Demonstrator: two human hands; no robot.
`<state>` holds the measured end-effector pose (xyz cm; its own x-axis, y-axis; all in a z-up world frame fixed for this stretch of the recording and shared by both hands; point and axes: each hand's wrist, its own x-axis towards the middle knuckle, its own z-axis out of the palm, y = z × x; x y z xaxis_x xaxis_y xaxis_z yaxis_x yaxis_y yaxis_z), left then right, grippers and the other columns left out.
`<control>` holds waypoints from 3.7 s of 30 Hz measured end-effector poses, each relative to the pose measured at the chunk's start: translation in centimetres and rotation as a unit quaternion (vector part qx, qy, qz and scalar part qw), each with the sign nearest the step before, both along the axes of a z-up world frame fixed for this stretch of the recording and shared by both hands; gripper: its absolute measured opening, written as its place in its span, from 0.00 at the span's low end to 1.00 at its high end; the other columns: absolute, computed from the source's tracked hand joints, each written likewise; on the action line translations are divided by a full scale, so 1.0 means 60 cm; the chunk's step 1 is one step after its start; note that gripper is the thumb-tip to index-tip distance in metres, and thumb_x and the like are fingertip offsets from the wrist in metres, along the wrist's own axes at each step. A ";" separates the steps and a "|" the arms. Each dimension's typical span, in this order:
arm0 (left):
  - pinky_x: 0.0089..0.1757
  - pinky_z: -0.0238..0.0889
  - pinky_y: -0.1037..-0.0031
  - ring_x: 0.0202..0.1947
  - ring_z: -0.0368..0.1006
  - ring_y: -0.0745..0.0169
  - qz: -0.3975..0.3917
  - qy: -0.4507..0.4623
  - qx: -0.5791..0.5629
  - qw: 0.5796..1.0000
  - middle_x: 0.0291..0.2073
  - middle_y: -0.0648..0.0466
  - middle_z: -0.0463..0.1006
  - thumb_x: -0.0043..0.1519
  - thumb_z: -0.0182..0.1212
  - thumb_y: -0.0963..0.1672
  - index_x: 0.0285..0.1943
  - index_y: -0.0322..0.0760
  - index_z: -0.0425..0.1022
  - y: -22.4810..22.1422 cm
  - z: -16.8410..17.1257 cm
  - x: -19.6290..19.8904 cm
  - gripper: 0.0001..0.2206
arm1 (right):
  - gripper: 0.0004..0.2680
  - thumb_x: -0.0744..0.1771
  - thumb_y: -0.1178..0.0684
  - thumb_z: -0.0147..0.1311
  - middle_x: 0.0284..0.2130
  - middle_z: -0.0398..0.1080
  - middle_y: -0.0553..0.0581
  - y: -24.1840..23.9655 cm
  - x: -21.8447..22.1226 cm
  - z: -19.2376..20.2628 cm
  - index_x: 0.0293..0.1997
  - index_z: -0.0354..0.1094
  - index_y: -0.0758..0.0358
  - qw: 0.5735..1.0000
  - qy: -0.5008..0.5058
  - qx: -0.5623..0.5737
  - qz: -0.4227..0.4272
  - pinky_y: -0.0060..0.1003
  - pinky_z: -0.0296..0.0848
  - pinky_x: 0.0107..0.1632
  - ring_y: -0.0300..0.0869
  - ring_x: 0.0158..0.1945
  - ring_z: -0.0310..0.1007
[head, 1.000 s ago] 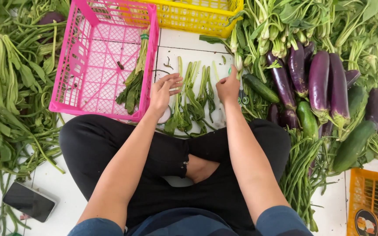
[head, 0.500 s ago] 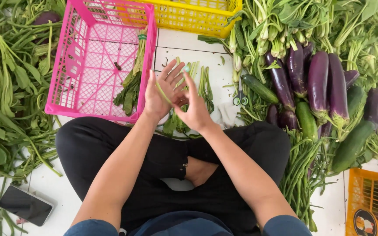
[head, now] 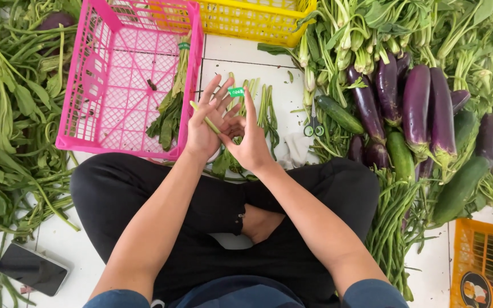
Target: Sorting water spinach stalks and tying them into bunches using plastic ties and scissors.
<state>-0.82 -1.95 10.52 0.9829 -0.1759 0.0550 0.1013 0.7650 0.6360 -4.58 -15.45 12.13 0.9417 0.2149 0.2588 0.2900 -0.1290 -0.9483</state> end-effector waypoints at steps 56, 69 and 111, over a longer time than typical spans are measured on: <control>0.60 0.65 0.56 0.64 0.71 0.50 -0.027 0.030 -0.007 0.999 0.64 0.46 0.75 0.73 0.39 0.48 0.76 0.39 0.61 -0.007 -0.007 0.018 0.22 | 0.34 0.64 0.68 0.63 0.40 0.72 0.62 -0.156 0.158 -0.135 0.77 0.44 0.60 0.943 0.219 0.161 -0.192 0.34 0.85 0.44 0.46 0.42 0.82; 0.61 0.68 0.63 0.61 0.73 0.58 -0.047 0.013 -0.004 0.999 0.65 0.47 0.74 0.71 0.35 0.60 0.75 0.40 0.62 -0.011 -0.011 0.021 0.31 | 0.32 0.67 0.70 0.62 0.38 0.75 0.66 -0.095 0.058 0.034 0.78 0.44 0.58 0.991 -0.032 0.113 -0.061 0.41 0.84 0.44 0.51 0.41 0.80; 0.57 0.72 0.55 0.62 0.74 0.47 -0.010 0.058 -0.010 0.998 0.62 0.42 0.77 0.73 0.45 0.47 0.74 0.35 0.62 -0.009 -0.005 0.018 0.21 | 0.34 0.67 0.65 0.53 0.51 0.70 0.73 -0.103 0.162 -0.168 0.79 0.29 0.63 0.916 0.197 -0.319 -0.145 0.54 0.76 0.58 0.61 0.57 0.73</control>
